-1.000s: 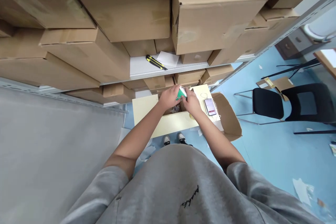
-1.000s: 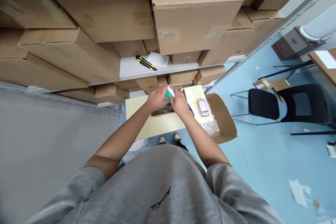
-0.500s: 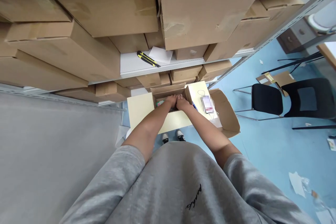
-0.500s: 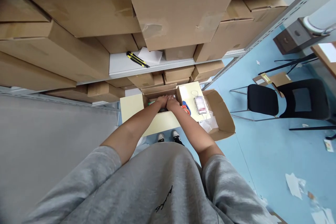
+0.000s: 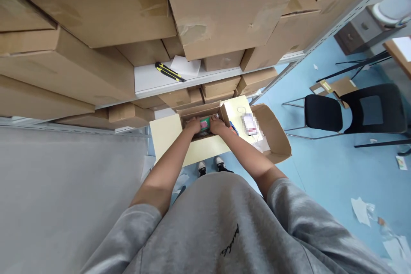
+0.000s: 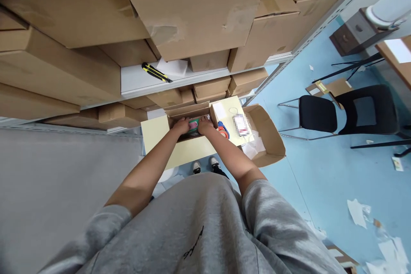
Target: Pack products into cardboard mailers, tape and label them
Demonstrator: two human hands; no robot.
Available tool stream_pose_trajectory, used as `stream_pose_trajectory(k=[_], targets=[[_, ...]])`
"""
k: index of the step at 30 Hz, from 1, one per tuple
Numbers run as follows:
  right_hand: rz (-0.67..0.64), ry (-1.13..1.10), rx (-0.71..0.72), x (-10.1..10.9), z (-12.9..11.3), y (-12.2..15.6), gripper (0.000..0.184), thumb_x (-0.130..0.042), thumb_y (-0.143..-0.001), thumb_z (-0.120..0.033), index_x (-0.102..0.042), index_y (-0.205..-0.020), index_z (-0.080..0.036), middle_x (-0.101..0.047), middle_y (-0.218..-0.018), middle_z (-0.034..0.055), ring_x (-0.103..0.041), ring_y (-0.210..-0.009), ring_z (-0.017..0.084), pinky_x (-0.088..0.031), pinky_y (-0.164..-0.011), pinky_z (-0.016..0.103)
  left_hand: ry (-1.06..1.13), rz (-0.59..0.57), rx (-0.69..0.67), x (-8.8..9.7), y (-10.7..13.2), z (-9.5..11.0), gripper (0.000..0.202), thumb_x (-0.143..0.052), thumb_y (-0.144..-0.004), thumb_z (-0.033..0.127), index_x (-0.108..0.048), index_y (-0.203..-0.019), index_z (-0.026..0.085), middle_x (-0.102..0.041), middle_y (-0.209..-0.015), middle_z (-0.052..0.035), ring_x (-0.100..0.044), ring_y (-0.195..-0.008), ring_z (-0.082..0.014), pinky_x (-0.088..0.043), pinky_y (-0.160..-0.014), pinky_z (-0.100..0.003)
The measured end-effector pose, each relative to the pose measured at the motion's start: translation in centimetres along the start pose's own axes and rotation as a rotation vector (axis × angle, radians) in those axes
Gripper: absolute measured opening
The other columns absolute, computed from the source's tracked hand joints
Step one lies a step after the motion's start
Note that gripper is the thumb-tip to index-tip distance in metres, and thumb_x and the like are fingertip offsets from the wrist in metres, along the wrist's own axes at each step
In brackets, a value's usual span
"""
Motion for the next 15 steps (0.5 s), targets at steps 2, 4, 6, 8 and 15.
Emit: stream_pose_trajectory(k=[2, 4, 6, 8, 15], targets=[[0.029, 0.008, 0.032, 0.6, -0.4, 0.5, 0.061, -0.046, -0.098, -0.009, -0.045, -0.159, -0.003, -0.041, -0.168, 0.0239, -0.038, -0.157, 0.032, -0.036, -0.125, 0.045, -0.001, 0.003, 0.042, 0.6, 1.7, 0.0, 0.060, -0.059, -0.096, 0.031, -0.054, -0.154, 0.016, -0.059, -0.152, -0.0226, -0.060, -0.140, -0.0349, -0.051, -0.112, -0.043], [0.060, 0.019, 0.068, 1.4, -0.9, 1.4, 0.054, -0.046, -0.100, -0.012, -0.053, -0.153, -0.006, -0.051, -0.160, 0.0236, -0.046, -0.150, 0.032, -0.041, -0.120, 0.044, 0.016, 0.052, 0.031, 1.3, 3.9, 0.3, 0.056, -0.052, -0.100, 0.029, -0.053, -0.155, 0.017, -0.061, -0.150, -0.0201, -0.060, -0.139, -0.0330, -0.052, -0.111, -0.043], [0.099, 0.034, 0.102, 2.2, -1.4, 2.7, 0.048, -0.046, -0.102, -0.014, -0.059, -0.147, -0.007, -0.059, -0.152, 0.0233, -0.052, -0.144, 0.033, -0.043, -0.117, 0.043, 0.051, 0.141, 0.023, 2.2, 6.3, 0.5, 0.052, -0.050, -0.102, 0.028, -0.055, -0.153, 0.019, -0.063, -0.148, -0.0171, -0.062, -0.136, -0.0304, -0.053, -0.110, -0.042], [0.189, 0.037, 0.135, 3.2, -2.2, 4.1, 0.045, -0.048, -0.103, -0.019, -0.061, -0.146, -0.010, -0.064, -0.145, 0.0218, -0.059, -0.136, 0.032, -0.047, -0.112, 0.042, 0.101, 0.240, 0.027, 3.1, 9.0, 0.5, 0.048, -0.050, -0.103, 0.027, -0.058, -0.149, 0.022, -0.065, -0.146, -0.0130, -0.063, -0.133, -0.0277, -0.054, -0.108, -0.040], [0.416, 0.004, 0.487, 4.7, -11.3, 9.0, 0.038, -0.046, -0.105, -0.022, -0.070, -0.134, -0.017, -0.071, -0.129, 0.0151, -0.063, -0.123, 0.030, -0.049, -0.108, 0.041, 0.272, 0.704, 0.112, 6.0, 20.4, -3.2, 0.042, -0.049, -0.104, 0.025, -0.062, -0.144, 0.023, -0.068, -0.136, -0.0102, -0.064, -0.127, -0.0270, -0.053, -0.110, -0.041]])
Point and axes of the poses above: each hand's wrist, its own y-axis away from the middle knuckle, its own x-axis out of the back of the hand, z = x × y, the point moved 4 cm from there along -y, towards the middle knuckle
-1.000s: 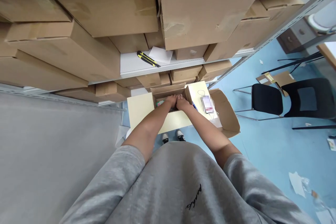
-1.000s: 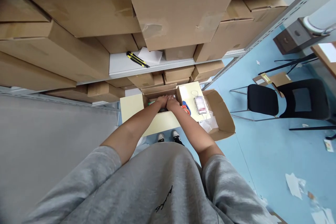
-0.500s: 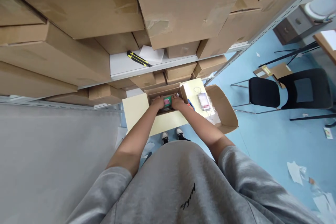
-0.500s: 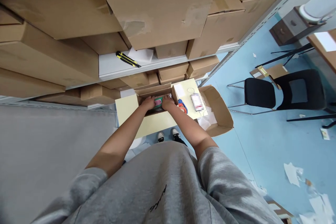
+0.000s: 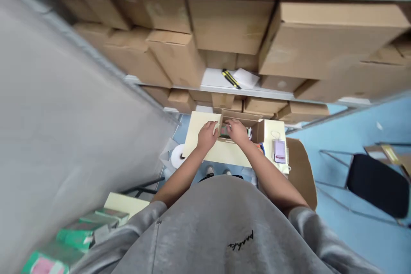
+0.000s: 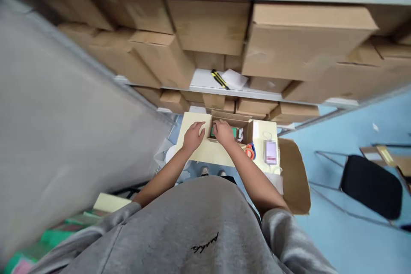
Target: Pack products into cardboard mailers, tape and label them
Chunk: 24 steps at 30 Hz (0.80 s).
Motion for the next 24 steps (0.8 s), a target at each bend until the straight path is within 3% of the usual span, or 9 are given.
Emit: stream_pose_trajectory(k=[5, 8, 10, 13, 17, 21, 24], targets=[[-0.010, -0.164, 0.505, -2.2, -12.1, 0.1, 0.041, -0.043, -0.105, -0.023, -0.066, -0.139, -0.020, -0.068, -0.130, 0.0130, -0.060, -0.123, 0.031, -0.049, -0.110, 0.045, 0.023, 0.350, 0.283, 6.0, 8.2, -4.6, 0.041, -0.045, -0.105, 0.022, -0.059, -0.144, 0.022, -0.066, -0.137, -0.0108, -0.063, -0.129, -0.0254, -0.051, -0.112, -0.041], [-0.150, -0.210, 0.802, -5.2, -18.5, 2.6, 0.042, -0.042, -0.105, -0.023, -0.066, -0.139, -0.021, -0.067, -0.130, 0.0134, -0.059, -0.124, 0.031, -0.048, -0.112, 0.046, -0.024, 0.515, 0.500, 7.6, 15.9, -6.1, 0.041, -0.044, -0.105, 0.021, -0.059, -0.143, 0.022, -0.066, -0.136, -0.0105, -0.062, -0.130, -0.0243, -0.050, -0.112, -0.039], [-0.276, -0.220, 0.977, -7.8, -21.9, 5.4, 0.042, -0.041, -0.105, -0.022, -0.065, -0.139, -0.021, -0.067, -0.131, 0.0139, -0.059, -0.125, 0.031, -0.047, -0.112, 0.046, -0.053, 0.625, 0.669, 7.5, 21.9, -6.2, 0.040, -0.044, -0.105, 0.021, -0.059, -0.143, 0.021, -0.066, -0.136, -0.0107, -0.062, -0.129, -0.0241, -0.050, -0.113, -0.039], [-0.481, -0.230, 1.223, -11.7, -25.7, 11.7, 0.042, -0.042, -0.104, -0.023, -0.065, -0.140, -0.020, -0.066, -0.136, 0.0140, -0.059, -0.128, 0.031, -0.047, -0.114, 0.046, -0.073, 0.803, 0.963, 5.8, 31.8, -4.6, 0.040, -0.044, -0.106, 0.023, -0.058, -0.143, 0.021, -0.065, -0.137, -0.0112, -0.061, -0.130, -0.0242, -0.049, -0.113, -0.038], [-0.736, -0.221, 1.471, -16.4, -28.7, 23.4, 0.043, -0.045, -0.102, -0.023, -0.065, -0.140, -0.020, -0.066, -0.136, 0.0146, -0.059, -0.129, 0.033, -0.047, -0.114, 0.049, -0.077, 0.959, 1.335, 1.2, 44.6, -0.1, 0.039, -0.043, -0.107, 0.025, -0.058, -0.144, 0.021, -0.065, -0.137, -0.0126, -0.062, -0.129, -0.0252, -0.050, -0.112, -0.040], [-0.937, -0.153, 1.683, -19.8, -29.7, 36.4, 0.044, -0.045, -0.101, -0.021, -0.066, -0.140, -0.019, -0.066, -0.135, 0.0152, -0.060, -0.127, 0.032, -0.048, -0.113, 0.048, -0.054, 1.080, 1.636, -4.2, 55.6, 5.3, 0.040, -0.046, -0.106, 0.025, -0.059, -0.143, 0.019, -0.064, -0.136, -0.0140, -0.061, -0.130, -0.0270, -0.049, -0.113, -0.043], [-1.014, -0.054, 1.844, -21.9, -29.4, 45.2, 0.044, -0.046, -0.101, -0.021, -0.066, -0.140, -0.017, -0.065, -0.136, 0.0158, -0.060, -0.126, 0.032, -0.049, -0.112, 0.046, -0.023, 1.160, 1.825, -8.3, 62.6, 9.4, 0.041, -0.048, -0.103, 0.023, -0.059, -0.142, 0.018, -0.064, -0.138, -0.0147, -0.061, -0.131, -0.0282, -0.048, -0.115, -0.044]])
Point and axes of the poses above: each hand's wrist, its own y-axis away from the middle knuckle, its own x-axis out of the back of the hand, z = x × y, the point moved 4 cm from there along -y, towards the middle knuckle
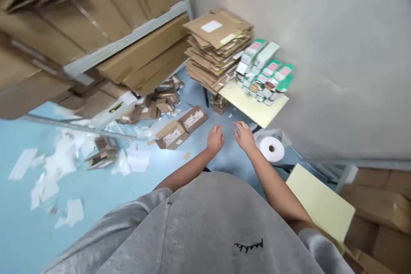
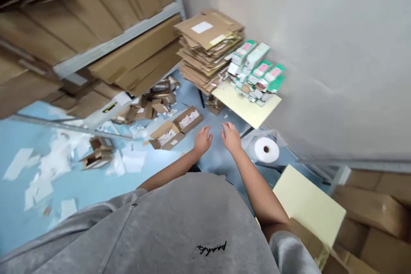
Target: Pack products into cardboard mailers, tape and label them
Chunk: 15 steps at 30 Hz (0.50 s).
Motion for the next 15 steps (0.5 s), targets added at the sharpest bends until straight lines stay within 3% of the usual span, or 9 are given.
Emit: stream_pose_trajectory(k=[4, 9, 12, 15], targets=[[-0.168, 0.049, 0.103, -7.5, -6.6, -5.3, 0.045, -0.048, -0.100, -0.019, -0.065, -0.142, -0.017, -0.064, -0.138, 0.0154, -0.061, -0.126, 0.029, -0.049, -0.113, 0.043, -0.013, 0.081, 0.210, 4.5, 2.0, -10.7, 0.042, -0.047, -0.103, 0.024, -0.059, -0.143, 0.017, -0.062, -0.139, -0.0160, -0.061, -0.130, -0.0287, -0.047, -0.115, -0.044], [-0.344, 0.092, 0.150, -18.3, -15.3, -10.4, 0.049, -0.049, -0.100, -0.018, -0.062, -0.147, -0.017, -0.061, -0.146, 0.0146, -0.061, -0.131, 0.027, -0.047, -0.115, 0.039, -0.039, 0.148, 0.448, 9.6, 4.5, -24.4, 0.045, -0.044, -0.103, 0.024, -0.056, -0.145, 0.015, -0.062, -0.142, -0.0194, -0.059, -0.136, -0.0316, -0.047, -0.117, -0.048], [-0.389, 0.129, 0.186, -25.3, -19.6, -13.2, 0.052, -0.048, -0.102, -0.020, -0.057, -0.153, -0.015, -0.053, -0.158, 0.0165, -0.053, -0.142, 0.028, -0.042, -0.122, 0.041, -0.063, 0.175, 0.557, 11.4, 4.9, -32.4, 0.052, -0.044, -0.102, 0.024, -0.050, -0.153, 0.014, -0.053, -0.156, -0.0206, -0.049, -0.147, -0.0327, -0.042, -0.122, -0.050], [-0.437, 0.160, 0.224, -32.6, -22.5, -16.3, 0.056, -0.047, -0.104, -0.023, -0.051, -0.159, -0.015, -0.039, -0.170, 0.0170, -0.042, -0.153, 0.030, -0.036, -0.126, 0.044, -0.100, 0.174, 0.662, 11.9, 4.5, -39.9, 0.060, -0.044, -0.102, 0.025, -0.042, -0.161, 0.013, -0.040, -0.169, -0.0211, -0.034, -0.159, -0.0344, -0.034, -0.127, -0.053]])
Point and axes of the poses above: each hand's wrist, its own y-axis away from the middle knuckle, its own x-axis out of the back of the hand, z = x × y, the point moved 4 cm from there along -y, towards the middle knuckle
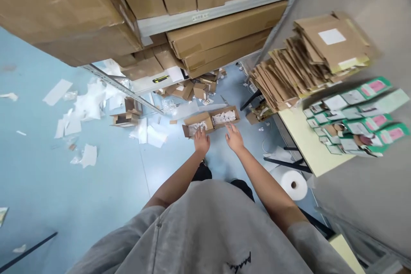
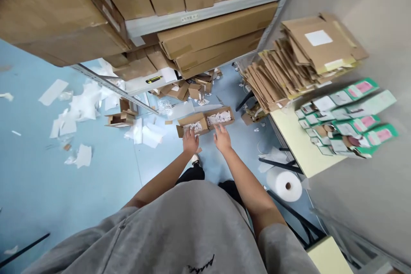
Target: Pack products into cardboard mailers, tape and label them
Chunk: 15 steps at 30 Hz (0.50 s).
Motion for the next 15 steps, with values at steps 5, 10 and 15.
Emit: stream_pose_trajectory(k=[5, 10, 15], targets=[[-0.109, 0.028, 0.061, -10.2, -1.7, -10.5, 0.062, -0.048, -0.103, -0.020, -0.043, -0.164, -0.016, -0.029, -0.176, 0.0156, -0.029, -0.161, 0.029, -0.031, -0.129, 0.046, -0.036, -0.020, 0.150, -5.0, -7.7, -7.8, 0.069, -0.045, -0.102, 0.029, -0.030, -0.168, 0.016, -0.023, -0.177, -0.0188, -0.017, -0.166, -0.0336, -0.023, -0.132, -0.057], [-0.245, 0.043, 0.199, -25.3, -0.1, -20.0, 0.062, -0.049, -0.102, -0.018, -0.043, -0.164, -0.013, -0.031, -0.174, 0.0173, -0.029, -0.161, 0.030, -0.028, -0.131, 0.045, -0.077, -0.047, 0.273, -15.1, -14.6, -16.1, 0.076, -0.041, -0.104, 0.035, -0.016, -0.172, 0.012, -0.011, -0.180, -0.0160, -0.011, -0.167, -0.0298, -0.019, -0.134, -0.048], [-0.384, 0.071, 0.290, -42.6, 4.0, -27.2, 0.066, -0.052, -0.100, -0.016, -0.041, -0.165, -0.015, -0.028, -0.176, 0.0156, -0.029, -0.162, 0.030, -0.028, -0.131, 0.046, -0.134, -0.183, 0.417, -28.6, -20.7, -25.4, 0.089, -0.052, -0.101, 0.040, -0.008, -0.173, 0.012, -0.010, -0.180, -0.0174, -0.012, -0.167, -0.0326, -0.020, -0.134, -0.048]])
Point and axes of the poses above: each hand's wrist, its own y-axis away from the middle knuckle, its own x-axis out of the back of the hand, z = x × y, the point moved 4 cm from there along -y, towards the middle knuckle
